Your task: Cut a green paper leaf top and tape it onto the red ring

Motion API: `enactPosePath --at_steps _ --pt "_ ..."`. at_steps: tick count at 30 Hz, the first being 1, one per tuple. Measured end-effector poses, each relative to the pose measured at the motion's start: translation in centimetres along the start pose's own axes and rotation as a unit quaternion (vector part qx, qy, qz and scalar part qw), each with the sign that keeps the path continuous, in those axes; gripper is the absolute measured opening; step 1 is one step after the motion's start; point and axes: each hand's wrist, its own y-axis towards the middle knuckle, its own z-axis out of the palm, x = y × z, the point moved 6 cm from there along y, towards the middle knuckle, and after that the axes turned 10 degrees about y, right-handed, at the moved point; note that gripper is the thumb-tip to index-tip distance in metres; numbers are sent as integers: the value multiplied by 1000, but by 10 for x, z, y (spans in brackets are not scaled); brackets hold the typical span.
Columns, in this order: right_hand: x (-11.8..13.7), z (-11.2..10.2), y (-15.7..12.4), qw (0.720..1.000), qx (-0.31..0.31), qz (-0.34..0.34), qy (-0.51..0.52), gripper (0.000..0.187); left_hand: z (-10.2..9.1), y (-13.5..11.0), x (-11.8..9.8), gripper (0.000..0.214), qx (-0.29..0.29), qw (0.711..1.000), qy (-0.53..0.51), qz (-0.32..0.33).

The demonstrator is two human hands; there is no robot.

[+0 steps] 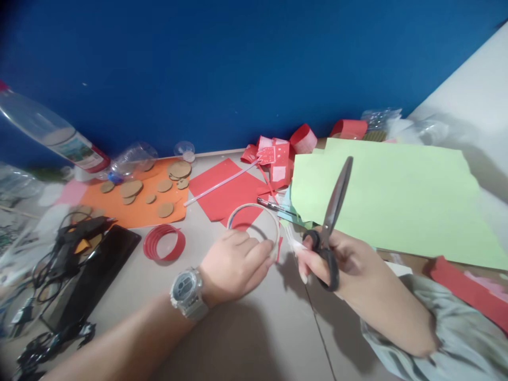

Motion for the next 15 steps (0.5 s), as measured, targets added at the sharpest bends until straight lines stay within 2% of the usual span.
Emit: enactPosePath --at_steps 3,9,15 --pt "0 -1 -1 1000 3 1 -3 29 4 0 7 25 17 999 5 -49" --pt "3 -1 0 1000 -13 17 15 32 13 -4 26 19 59 980 28 -190" --pt "-5 -1 -5 1000 6 10 28 32 18 -8 38 20 76 962 6 -261"
